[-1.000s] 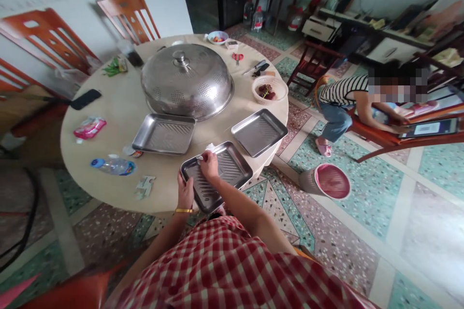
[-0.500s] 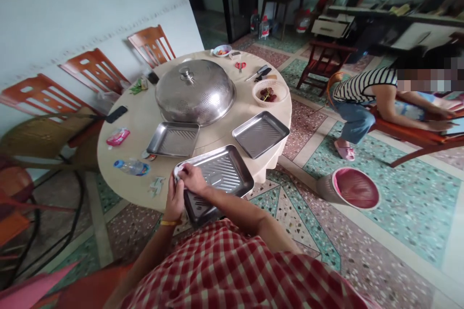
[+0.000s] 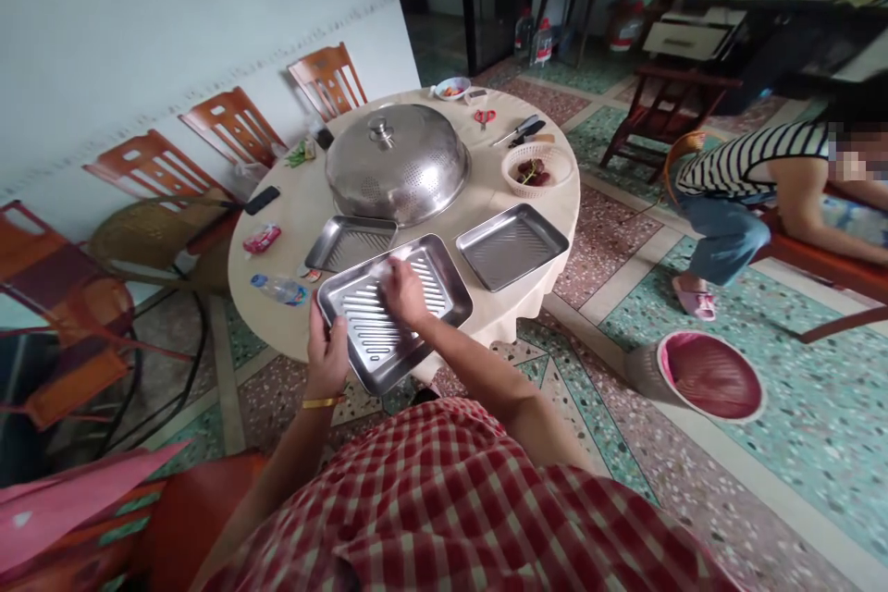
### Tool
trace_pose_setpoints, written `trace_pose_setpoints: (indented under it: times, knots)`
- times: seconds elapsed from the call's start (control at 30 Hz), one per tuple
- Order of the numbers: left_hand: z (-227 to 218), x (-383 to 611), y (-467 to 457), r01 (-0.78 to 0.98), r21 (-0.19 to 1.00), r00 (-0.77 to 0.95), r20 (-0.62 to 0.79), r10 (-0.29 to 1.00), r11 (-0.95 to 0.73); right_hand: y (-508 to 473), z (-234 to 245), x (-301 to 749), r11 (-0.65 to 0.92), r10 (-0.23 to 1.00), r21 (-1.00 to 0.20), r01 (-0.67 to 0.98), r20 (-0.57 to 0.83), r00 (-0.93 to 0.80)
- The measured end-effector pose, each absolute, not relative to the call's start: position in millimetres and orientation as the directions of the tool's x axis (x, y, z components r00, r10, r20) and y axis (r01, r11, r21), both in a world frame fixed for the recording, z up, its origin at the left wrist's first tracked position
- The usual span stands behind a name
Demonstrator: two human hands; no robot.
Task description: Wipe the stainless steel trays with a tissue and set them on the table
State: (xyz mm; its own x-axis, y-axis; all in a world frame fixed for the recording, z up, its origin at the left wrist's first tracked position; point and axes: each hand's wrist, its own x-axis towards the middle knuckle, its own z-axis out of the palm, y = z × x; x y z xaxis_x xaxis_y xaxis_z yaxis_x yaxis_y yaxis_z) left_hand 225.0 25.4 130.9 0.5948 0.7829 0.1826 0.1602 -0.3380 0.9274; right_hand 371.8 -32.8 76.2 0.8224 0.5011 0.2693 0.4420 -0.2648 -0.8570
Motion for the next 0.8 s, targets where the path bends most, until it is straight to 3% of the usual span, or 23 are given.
trace_pose_setpoints:
  times: [0.1, 0.2, 0.3, 0.37, 0.47, 0.57, 0.63, 0.73, 0.8]
  knots:
    - [134, 226, 28, 0.123, 0.909, 0.589, 0.257, 0.766, -0.399, -22, 94, 330, 0.012, 0.637, -0.91, 0.414, 0.327, 0.698]
    - [141, 225, 37, 0.066, 0.898, 0.549, 0.33, 0.768, -0.434, -28, 100, 299, 0.156, 0.794, -0.894, 0.419, 0.366, 0.485]
    - [151, 223, 45, 0.035, 0.884, 0.508, 0.386, 0.77, -0.466, -40, 100, 289, 0.162, 0.889, -0.819, 0.55, 0.363, 0.278]
    - [158, 221, 49, 0.041, 0.871, 0.501, 0.406, 0.764, -0.49, -45, 101, 294, 0.149, 0.919, -0.699, 0.7, 0.359, 0.162]
    - [166, 216, 59, 0.044, 0.858, 0.476, 0.433, 0.765, -0.512, -55, 103, 320, -0.019, 0.93, -0.525, 0.851, 0.302, 0.208]
    - [173, 209, 70, 0.027, 0.854, 0.504, 0.437, 0.746, -0.519, -69, 106, 360, -0.411, 0.835, -0.441, 0.798, 0.168, 0.523]
    - [176, 207, 74, 0.026, 0.871, 0.503, 0.412, 0.759, -0.49, -76, 110, 388, -0.544, 0.742, -0.418, 0.728, 0.167, 0.65]
    - [182, 209, 70, -0.001, 0.897, 0.494, 0.384, 0.78, -0.441, -68, 125, 413, -0.457, 0.612, -0.507, 0.731, 0.417, 0.672]
    - [185, 213, 63, -0.036, 0.909, 0.531, 0.37, 0.763, -0.416, -50, 137, 411, -0.384, 0.46, -0.595, 0.706, 0.54, 0.705]
